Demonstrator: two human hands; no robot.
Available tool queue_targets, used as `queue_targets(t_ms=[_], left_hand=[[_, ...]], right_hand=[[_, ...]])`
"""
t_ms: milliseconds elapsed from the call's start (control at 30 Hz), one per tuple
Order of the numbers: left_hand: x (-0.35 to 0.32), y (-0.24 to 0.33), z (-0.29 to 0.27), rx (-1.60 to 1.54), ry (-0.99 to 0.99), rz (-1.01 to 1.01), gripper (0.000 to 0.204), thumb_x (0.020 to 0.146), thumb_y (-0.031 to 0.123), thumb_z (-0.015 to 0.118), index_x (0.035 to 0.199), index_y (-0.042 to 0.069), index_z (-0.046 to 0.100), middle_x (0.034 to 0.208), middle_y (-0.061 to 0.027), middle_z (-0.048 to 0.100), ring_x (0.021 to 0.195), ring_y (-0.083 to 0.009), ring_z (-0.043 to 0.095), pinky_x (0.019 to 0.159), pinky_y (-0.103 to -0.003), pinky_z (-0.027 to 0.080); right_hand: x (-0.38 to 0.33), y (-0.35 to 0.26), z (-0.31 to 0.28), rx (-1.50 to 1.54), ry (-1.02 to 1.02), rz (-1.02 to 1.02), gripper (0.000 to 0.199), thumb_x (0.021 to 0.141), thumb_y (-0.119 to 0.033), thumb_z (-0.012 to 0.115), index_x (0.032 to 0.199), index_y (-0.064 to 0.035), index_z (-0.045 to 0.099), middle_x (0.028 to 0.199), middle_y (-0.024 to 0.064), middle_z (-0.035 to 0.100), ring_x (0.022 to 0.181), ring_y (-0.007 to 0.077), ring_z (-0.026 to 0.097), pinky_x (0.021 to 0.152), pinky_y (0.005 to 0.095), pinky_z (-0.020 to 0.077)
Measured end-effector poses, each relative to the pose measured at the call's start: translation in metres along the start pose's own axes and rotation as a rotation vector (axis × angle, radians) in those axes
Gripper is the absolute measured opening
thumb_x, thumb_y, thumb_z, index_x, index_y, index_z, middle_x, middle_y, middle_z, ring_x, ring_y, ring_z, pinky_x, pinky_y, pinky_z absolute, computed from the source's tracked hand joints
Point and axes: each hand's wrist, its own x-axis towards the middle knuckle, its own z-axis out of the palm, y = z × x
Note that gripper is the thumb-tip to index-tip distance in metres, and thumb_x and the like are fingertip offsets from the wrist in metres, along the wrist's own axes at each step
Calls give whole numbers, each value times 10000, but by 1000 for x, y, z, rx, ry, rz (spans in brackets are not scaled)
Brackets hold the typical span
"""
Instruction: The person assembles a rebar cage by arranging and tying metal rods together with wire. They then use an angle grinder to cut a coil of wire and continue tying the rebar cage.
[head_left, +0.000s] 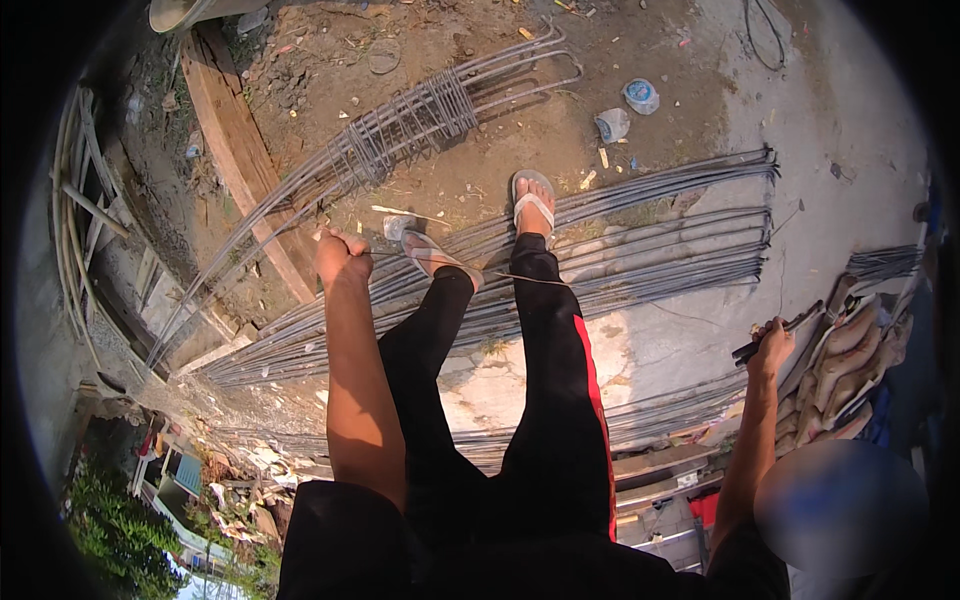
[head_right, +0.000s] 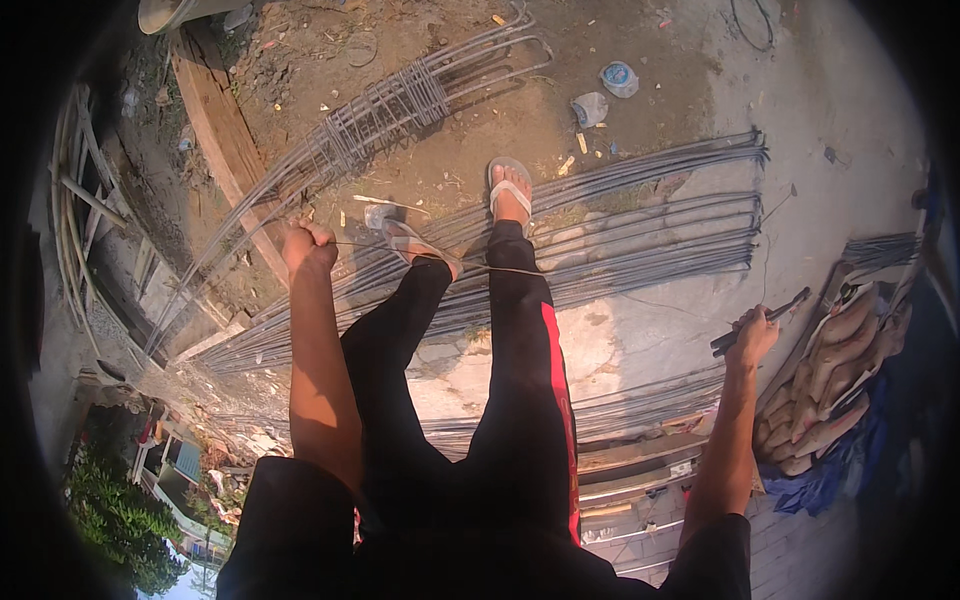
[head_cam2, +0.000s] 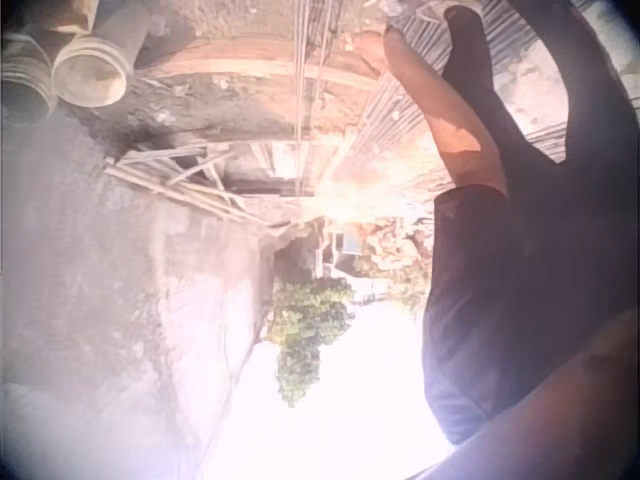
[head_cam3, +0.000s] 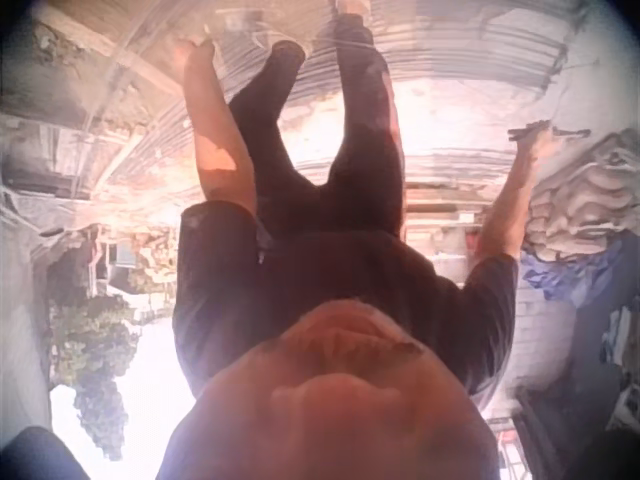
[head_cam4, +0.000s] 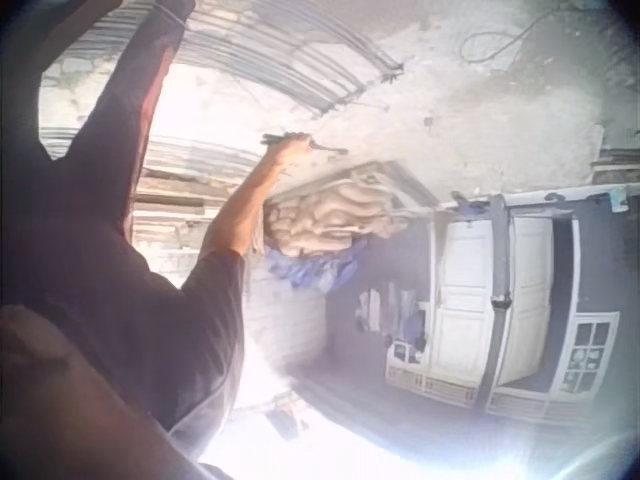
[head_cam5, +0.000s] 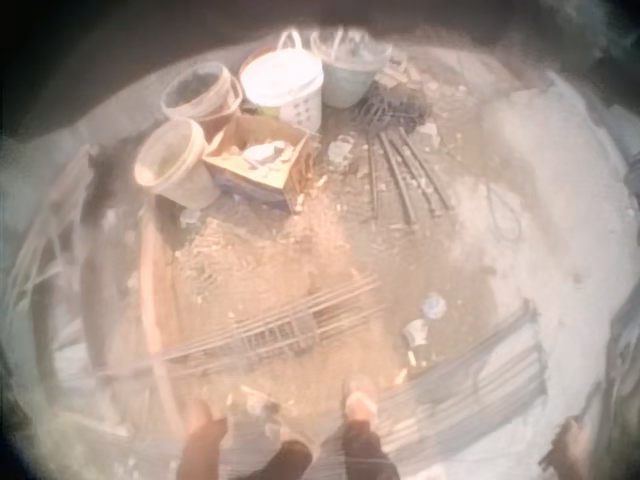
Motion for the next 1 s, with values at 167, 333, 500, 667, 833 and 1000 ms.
queue_targets(t_ms=[167,333,500,667,833,1000], left_hand=[[25,-47,4,-164,-65,-27,216,1086,218,476,991,58,585,696,10,422,539,-117,354,480,-270,321],[-23,-148,55,167,-572,202,208,1092,219,539,1027,35,610,721,36,414,601,-72,373,568,-261,380],[-29,-313,110,544,-1001,73,237,1082,195,554,1087,-13,667,791,-16,577,743,-114,558,745,-296,530],[24,-396,142,1283,-1299,263,277,977,241,624,1010,13,779,789,-122,751,765,-191,726,741,-363,560],[109,-373,172,1414,-1289,519,242,930,217,651,930,13,779,775,-184,729,806,-302,733,761,-428,558],[70,-294,201,1759,-1308,901,197,899,167,664,916,-10,748,910,-281,723,958,-406,720,820,-493,562]], right_hand=[[43,47,45,-23,-6,54,86,1007,-121,566,937,-80,538,720,4,544,563,116,526,503,287,441],[116,117,64,-409,230,-167,287,1027,-240,573,1094,36,614,871,152,697,715,296,659,619,422,501],[107,129,178,-807,171,-463,450,1022,-350,617,1205,61,594,1006,263,660,862,459,655,742,501,501],[58,139,321,-1053,-111,-770,424,952,-338,722,1203,-15,610,1043,199,622,976,428,629,792,489,500],[-1,131,429,-807,-23,-1171,485,904,-240,755,1328,-59,603,1313,213,586,1234,396,547,1006,480,465],[-81,121,516,-154,-944,-598,361,1049,-330,599,1202,-8,656,1000,119,696,907,246,684,857,391,528]])
